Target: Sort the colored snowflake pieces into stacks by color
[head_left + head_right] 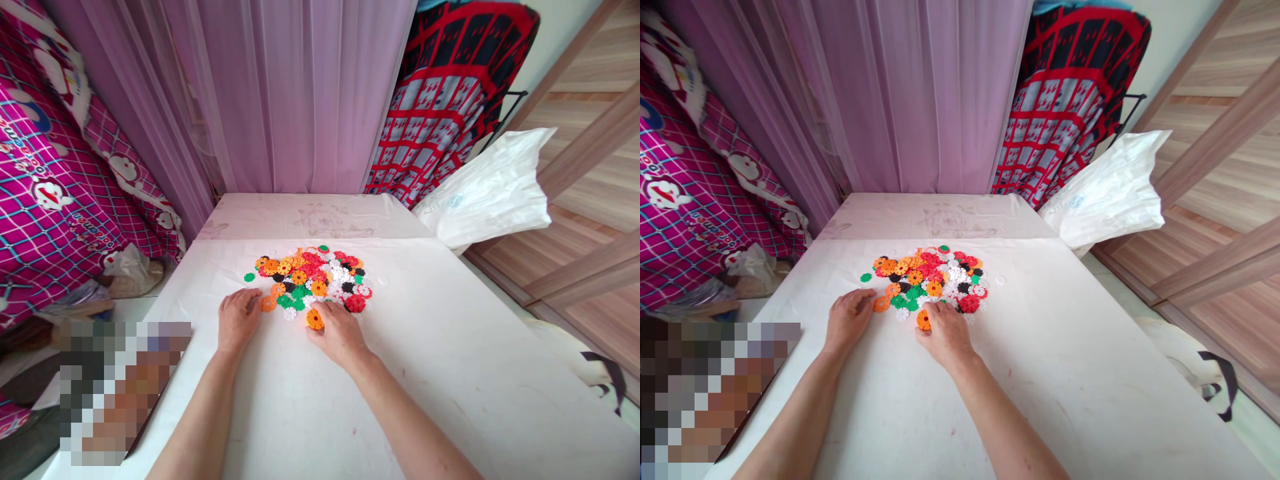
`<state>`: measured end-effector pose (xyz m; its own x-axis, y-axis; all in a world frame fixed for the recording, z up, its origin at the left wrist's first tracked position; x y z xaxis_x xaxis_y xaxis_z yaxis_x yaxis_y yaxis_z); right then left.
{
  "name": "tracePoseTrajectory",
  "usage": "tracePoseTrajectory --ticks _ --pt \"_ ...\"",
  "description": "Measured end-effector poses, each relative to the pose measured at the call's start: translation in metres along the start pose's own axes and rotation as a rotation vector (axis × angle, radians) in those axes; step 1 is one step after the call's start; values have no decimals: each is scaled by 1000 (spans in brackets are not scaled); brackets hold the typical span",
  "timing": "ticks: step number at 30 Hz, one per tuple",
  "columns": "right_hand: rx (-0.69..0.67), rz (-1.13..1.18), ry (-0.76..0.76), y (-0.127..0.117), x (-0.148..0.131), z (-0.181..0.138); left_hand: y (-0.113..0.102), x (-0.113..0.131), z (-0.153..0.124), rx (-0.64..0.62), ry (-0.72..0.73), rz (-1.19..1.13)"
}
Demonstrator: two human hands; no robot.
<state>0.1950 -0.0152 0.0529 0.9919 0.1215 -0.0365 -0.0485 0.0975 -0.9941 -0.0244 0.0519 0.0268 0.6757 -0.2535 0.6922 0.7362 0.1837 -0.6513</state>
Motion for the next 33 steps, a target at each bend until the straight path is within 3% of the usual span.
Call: tracePoseTrajectory --ticks 6,20,27,33 --pt "47 21 4 4 3 0 0 2 0 8 3 5" --pt "-16 22 28 5 2 2 -1 3 -1 8 10 12" --pt "42 27 92 -10 39 28 0 1 0 -5 0 11" --pt "-7 0 -116 -2 46 58 -1 3 1 -5 14 12"
Point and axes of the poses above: each hand's wrist, its own z-axis towards the middle knuckle, its own y-axis out of the palm, x = y × z, the point moved 5 cm from there along z, towards the middle knuckle, and after that the axes turned 15 degrees about -z, right-handed, at the moved point
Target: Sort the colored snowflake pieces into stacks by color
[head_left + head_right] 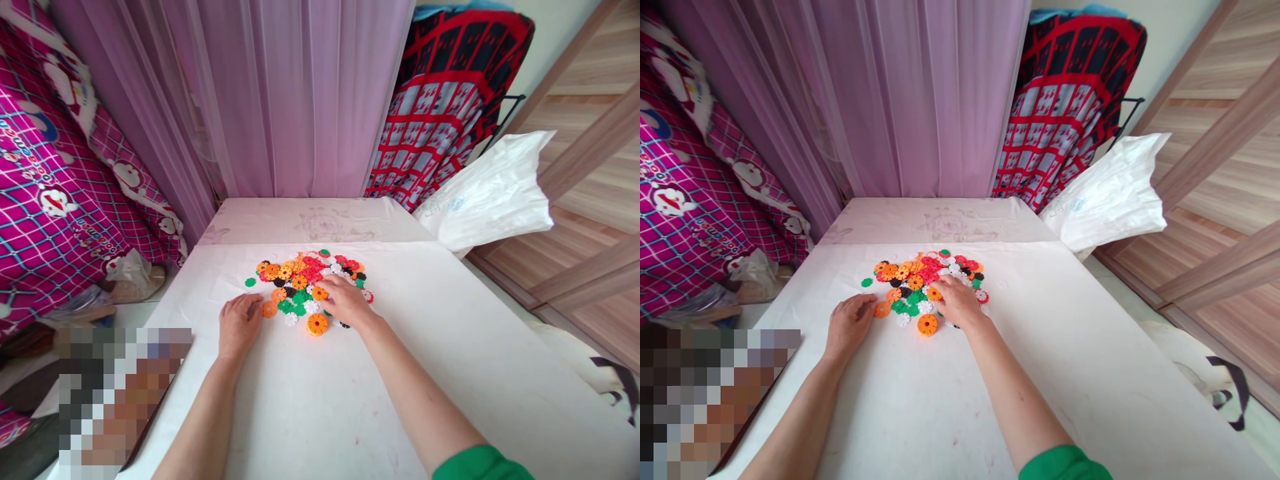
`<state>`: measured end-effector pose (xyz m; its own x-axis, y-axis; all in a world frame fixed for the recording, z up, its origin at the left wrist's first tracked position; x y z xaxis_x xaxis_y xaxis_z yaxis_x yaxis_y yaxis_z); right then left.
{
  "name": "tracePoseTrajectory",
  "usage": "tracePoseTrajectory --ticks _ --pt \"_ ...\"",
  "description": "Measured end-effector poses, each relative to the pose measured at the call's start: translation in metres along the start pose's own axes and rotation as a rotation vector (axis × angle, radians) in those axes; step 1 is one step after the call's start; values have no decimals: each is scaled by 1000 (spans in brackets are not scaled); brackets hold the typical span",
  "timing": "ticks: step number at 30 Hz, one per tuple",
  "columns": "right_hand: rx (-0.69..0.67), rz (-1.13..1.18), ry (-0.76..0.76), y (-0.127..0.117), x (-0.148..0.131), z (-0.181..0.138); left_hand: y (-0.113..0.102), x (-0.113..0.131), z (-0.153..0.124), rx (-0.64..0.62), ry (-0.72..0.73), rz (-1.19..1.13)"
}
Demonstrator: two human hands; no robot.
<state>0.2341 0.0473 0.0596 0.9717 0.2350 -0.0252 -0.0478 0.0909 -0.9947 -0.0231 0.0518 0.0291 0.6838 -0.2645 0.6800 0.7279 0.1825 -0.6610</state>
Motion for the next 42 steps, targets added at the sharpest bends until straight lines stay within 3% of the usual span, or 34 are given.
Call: tracePoseTrajectory --ticks 10,15,18,25,42 --pt "-61 -85 51 -6 -8 12 -1 0 0 3 -15 5" --pt "87 179 159 -6 5 -13 0 0 0 3 -10 4" --pt "134 293 125 -13 -5 -38 0 0 0 10 -3 9" --pt "76 155 12 -24 -35 -53 -1 1 0 0 1 -1" --pt "-45 81 57 -11 -39 -53 -1 2 1 -14 -6 -9"
Point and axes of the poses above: each hand's wrist, its own z-axis towards the middle knuckle, its own y-axis out of the palm, x = y × z, the point moved 5 cm from there along z, towards the middle knuckle, and after that the axes turned 15 degrees about -z, right-handed, at the moved point
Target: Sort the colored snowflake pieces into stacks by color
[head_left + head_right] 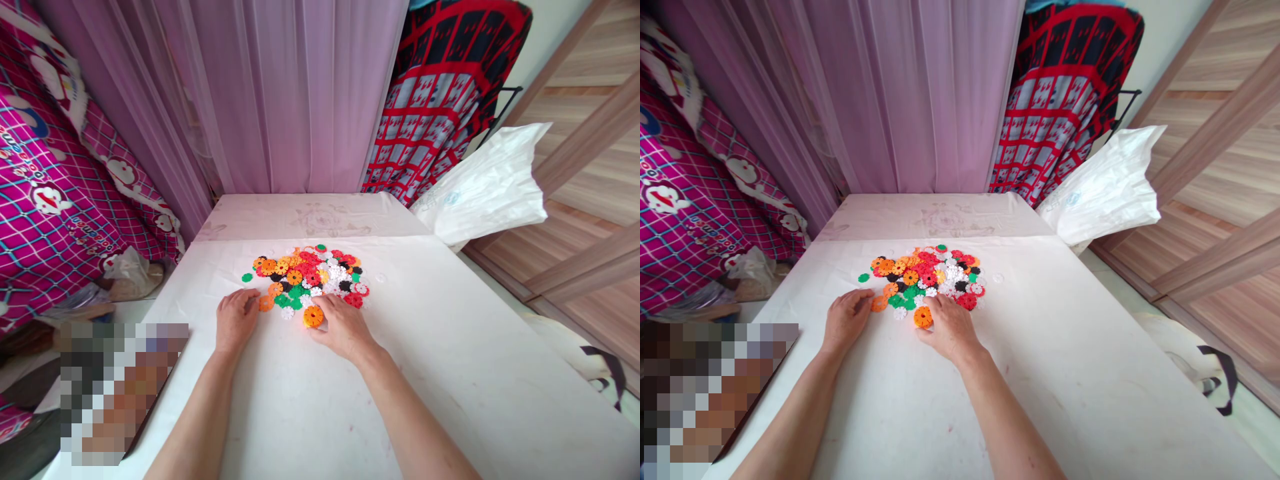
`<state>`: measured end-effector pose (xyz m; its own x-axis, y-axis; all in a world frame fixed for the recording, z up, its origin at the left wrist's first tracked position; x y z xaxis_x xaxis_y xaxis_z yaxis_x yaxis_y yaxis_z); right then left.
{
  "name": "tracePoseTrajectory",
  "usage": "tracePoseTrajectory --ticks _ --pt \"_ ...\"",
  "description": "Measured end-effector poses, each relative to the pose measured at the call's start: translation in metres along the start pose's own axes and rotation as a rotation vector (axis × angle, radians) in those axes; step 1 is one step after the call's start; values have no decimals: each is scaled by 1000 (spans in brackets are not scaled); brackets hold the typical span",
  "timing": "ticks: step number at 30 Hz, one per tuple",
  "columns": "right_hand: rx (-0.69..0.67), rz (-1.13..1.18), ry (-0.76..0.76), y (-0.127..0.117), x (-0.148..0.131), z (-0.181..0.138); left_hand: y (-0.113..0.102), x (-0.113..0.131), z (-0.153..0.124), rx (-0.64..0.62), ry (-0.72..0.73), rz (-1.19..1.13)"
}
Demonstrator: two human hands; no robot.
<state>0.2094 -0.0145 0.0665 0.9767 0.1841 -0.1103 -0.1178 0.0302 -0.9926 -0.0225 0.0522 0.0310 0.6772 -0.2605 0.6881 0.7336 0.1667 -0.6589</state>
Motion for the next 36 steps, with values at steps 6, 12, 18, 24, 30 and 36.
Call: tracePoseTrajectory --ticks 6,12,18,24,30,36 --pt "-19 -32 -5 2 -1 2 0 0 -1 5 1 -3" --pt "-6 -23 -8 5 -1 1 1 -2 -1 0 -2 3" --pt "-32 -39 18 9 1 2 1 -3 0 2 18 5" --pt "-43 -57 29 11 -2 1 1 -3 0 13 17 11" --pt "32 48 42 -5 17 9 1 -4 -1 18 20 6" --pt "21 -127 108 -14 54 58 1 -5 -1 32 21 15"
Point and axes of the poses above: each hand's wrist, its own z-axis towards the middle knuckle, its own y-axis out of the palm, x = y × z, the point moved 5 cm from there along z, towards the middle knuckle, and after that the axes turned 15 degrees about -z, right-handed, at the moved point
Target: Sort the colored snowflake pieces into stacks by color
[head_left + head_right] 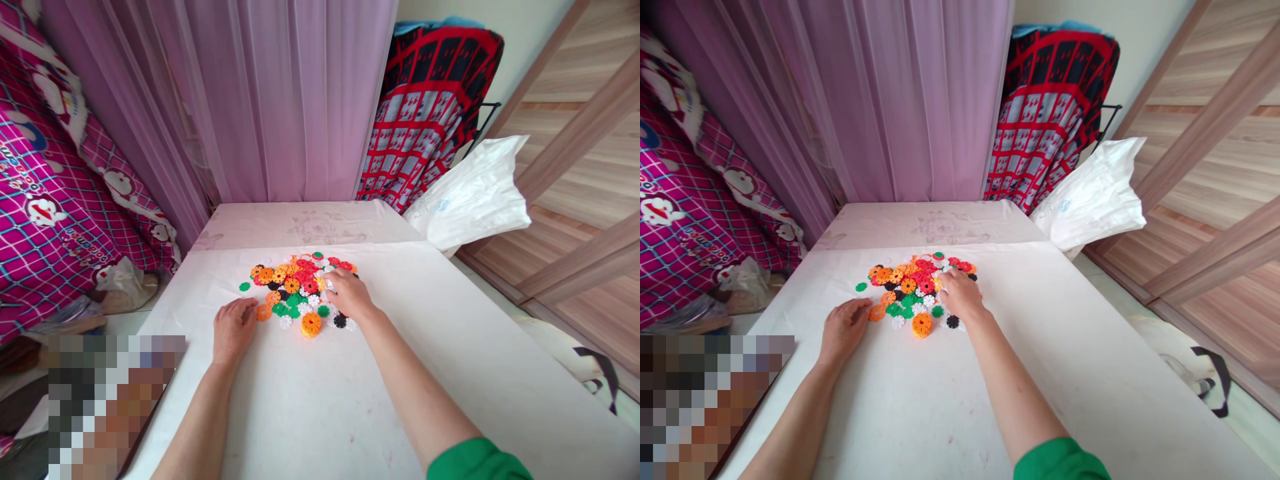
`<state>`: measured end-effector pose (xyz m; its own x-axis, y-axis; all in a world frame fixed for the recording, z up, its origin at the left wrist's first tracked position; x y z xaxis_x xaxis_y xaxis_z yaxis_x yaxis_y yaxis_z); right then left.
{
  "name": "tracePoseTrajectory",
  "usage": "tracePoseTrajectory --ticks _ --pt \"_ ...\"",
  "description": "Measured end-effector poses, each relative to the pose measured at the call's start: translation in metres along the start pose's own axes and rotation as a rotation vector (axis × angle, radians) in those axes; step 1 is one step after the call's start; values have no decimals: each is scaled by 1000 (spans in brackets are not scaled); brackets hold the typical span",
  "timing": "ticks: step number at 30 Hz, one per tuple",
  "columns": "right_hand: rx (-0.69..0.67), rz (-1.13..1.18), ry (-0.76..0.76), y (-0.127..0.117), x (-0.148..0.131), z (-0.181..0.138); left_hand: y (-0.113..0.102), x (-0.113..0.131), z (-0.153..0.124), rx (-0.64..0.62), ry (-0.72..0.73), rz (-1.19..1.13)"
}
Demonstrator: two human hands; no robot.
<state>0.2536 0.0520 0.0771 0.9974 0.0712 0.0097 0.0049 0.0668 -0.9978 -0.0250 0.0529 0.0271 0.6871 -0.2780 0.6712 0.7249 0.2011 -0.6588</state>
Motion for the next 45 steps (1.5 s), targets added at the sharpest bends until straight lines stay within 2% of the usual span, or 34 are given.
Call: tracePoseTrajectory --ticks 6,14,17,21,25,29,45 --pt "-89 -98 -85 16 -2 26 1 -3 1 3 9 -5" --pt "9 -169 -83 22 -5 23 1 -3 2 -25 4 7" --pt "46 -152 -45 21 0 17 1 -3 2 -21 -2 5" --pt "151 -7 33 12 8 -3 1 -2 2 -17 -12 4" --pt "209 174 -85 3 -8 -34 1 -2 1 -20 -17 13" --pt "189 171 -167 -2 -30 -56 0 -1 0 -15 -6 10" --pt "113 48 -172 4 -40 -58 0 2 1 -29 -17 2"
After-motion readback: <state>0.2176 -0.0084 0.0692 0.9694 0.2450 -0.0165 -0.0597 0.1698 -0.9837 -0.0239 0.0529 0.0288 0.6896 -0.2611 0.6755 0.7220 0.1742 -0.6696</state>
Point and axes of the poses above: each hand's wrist, its own z-axis towards the middle knuckle, its own y-axis out of the palm, x = y × z, the point moved 5 cm from there along z, towards the middle knuckle, and after that the axes turned 15 degrees about -z, right-handed, at the moved point
